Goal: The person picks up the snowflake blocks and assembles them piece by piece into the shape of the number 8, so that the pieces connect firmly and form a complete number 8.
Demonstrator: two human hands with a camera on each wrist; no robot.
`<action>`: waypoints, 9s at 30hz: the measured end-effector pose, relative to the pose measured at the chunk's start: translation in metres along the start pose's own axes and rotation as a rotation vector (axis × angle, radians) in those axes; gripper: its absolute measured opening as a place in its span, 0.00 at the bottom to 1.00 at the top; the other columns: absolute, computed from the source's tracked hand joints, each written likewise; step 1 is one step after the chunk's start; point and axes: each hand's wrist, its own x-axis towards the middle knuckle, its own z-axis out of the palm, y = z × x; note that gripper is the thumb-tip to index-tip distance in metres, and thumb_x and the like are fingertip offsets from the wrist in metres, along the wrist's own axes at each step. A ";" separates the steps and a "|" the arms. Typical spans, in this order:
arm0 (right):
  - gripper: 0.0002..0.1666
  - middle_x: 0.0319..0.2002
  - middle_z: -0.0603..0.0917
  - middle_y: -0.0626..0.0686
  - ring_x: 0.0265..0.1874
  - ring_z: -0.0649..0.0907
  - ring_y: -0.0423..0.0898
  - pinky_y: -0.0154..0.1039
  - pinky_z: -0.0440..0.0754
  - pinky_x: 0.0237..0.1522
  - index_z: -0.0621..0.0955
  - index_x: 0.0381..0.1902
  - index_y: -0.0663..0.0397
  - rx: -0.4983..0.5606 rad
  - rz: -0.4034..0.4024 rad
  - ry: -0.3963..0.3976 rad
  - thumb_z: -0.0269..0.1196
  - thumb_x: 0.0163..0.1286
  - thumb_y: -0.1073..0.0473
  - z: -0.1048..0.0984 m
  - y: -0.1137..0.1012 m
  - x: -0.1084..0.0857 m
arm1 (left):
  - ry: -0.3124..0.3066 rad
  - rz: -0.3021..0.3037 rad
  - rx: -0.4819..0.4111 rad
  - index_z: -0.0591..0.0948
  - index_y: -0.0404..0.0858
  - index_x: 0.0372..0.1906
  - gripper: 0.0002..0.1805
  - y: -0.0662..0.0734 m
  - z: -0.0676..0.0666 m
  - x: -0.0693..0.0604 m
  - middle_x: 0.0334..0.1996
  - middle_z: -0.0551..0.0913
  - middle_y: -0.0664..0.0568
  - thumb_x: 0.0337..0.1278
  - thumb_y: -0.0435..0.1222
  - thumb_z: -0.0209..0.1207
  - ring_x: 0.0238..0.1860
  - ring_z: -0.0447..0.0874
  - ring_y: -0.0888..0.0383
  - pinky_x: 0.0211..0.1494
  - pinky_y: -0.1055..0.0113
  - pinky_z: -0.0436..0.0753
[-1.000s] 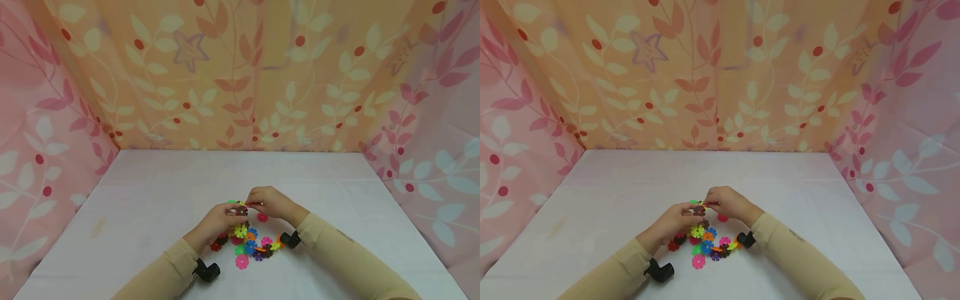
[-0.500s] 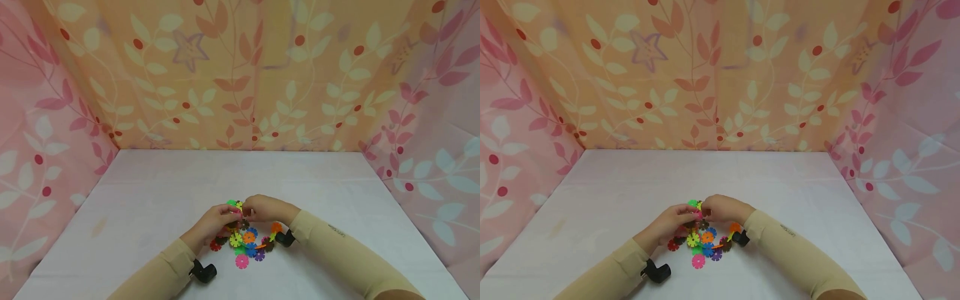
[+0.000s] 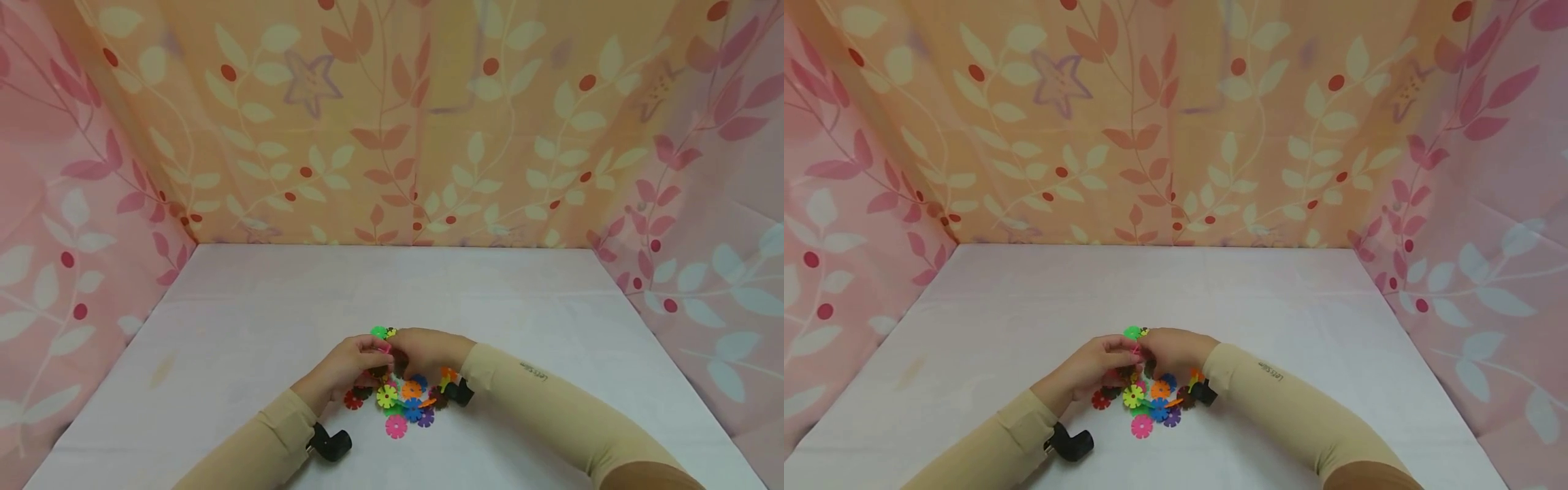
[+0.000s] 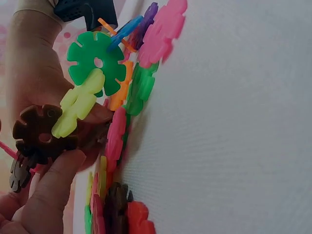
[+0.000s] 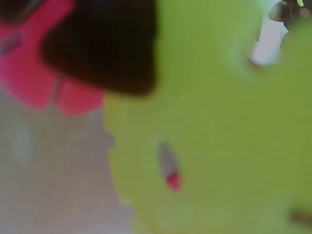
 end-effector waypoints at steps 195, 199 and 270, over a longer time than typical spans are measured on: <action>0.06 0.26 0.82 0.52 0.21 0.76 0.34 0.28 0.76 0.28 0.86 0.34 0.56 0.023 -0.177 0.350 0.64 0.59 0.62 -0.027 0.016 -0.025 | 0.080 0.005 -0.019 0.78 0.32 0.40 0.16 0.002 0.003 0.007 0.42 0.82 0.38 0.64 0.43 0.51 0.38 0.85 0.52 0.39 0.65 0.81; 0.06 0.26 0.83 0.52 0.21 0.76 0.34 0.27 0.77 0.28 0.86 0.33 0.57 0.029 -0.171 0.352 0.64 0.59 0.62 -0.026 0.015 -0.025 | 0.089 0.014 -0.019 0.79 0.31 0.39 0.15 0.002 0.003 0.007 0.41 0.83 0.38 0.64 0.41 0.51 0.38 0.85 0.51 0.42 0.62 0.81; 0.09 0.35 0.83 0.43 0.34 0.79 0.35 0.29 0.77 0.42 0.84 0.38 0.50 -0.077 -0.235 0.161 0.60 0.63 0.64 -0.038 0.016 0.002 | 0.065 0.035 -0.036 0.76 0.30 0.50 0.22 -0.001 0.012 0.005 0.37 0.82 0.38 0.57 0.42 0.58 0.36 0.82 0.50 0.41 0.62 0.82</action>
